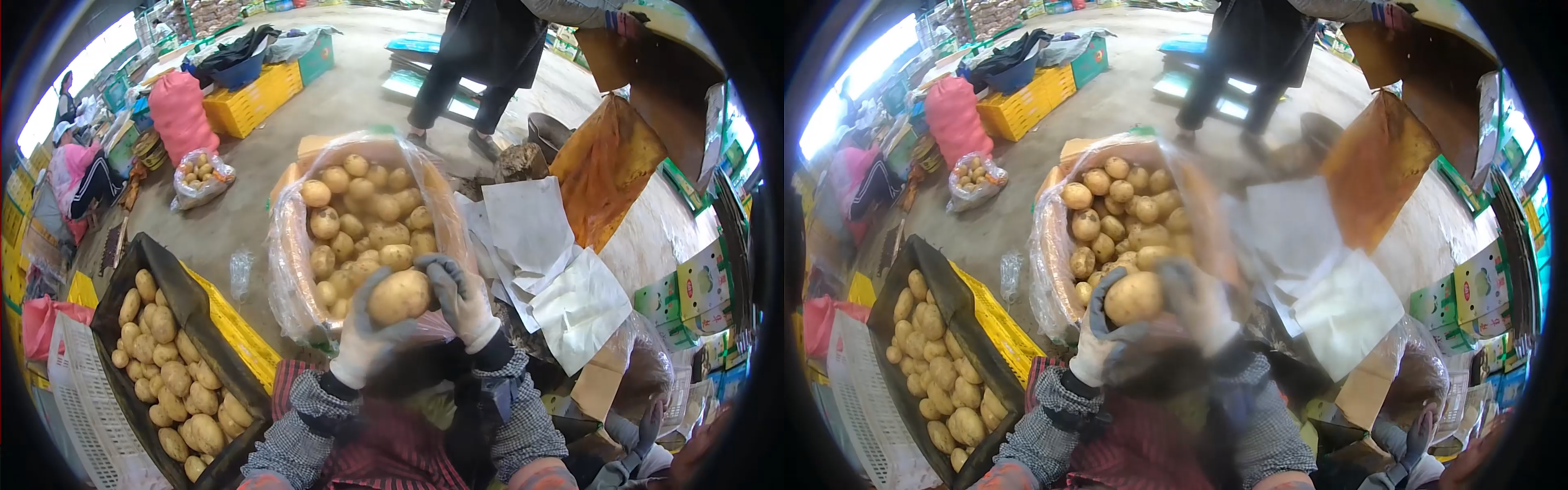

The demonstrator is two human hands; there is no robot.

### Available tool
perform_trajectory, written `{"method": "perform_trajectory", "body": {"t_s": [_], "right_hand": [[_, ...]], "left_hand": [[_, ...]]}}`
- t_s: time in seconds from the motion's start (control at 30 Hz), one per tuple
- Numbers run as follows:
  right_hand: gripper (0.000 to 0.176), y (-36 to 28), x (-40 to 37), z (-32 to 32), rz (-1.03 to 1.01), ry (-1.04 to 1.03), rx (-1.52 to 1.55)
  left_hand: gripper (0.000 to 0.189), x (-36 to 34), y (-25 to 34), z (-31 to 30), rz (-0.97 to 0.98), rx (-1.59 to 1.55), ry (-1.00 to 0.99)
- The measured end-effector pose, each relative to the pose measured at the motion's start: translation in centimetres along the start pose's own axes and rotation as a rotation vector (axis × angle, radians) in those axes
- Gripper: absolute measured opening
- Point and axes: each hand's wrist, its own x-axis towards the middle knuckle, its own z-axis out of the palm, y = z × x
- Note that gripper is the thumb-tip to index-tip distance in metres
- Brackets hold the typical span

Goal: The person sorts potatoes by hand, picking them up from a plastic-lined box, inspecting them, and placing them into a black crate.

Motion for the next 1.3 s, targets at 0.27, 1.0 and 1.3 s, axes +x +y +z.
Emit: {"method": "perform_trajectory", "body": {"t_s": [0.27, 1.0, 1.3], "right_hand": [[0.037, 1.9, 0.8, 1.6, -0.084, -0.052, -0.387], [0.070, 3.7, -0.1, 5.8, -0.038, -0.261, 0.372], [0.052, 5.5, -0.6, 5.2, 0.036, -0.046, 0.358]], "left_hand": [[0.088, -0.1, -2.3, -2.5, 0.067, 0.218, -0.004], [0.072, -0.4, 1.2, -3.3, 0.447, 0.627, 0.076], [0.091, -0.4, 0.0, -3.6, 0.351, 0.372, 0.060]]}}
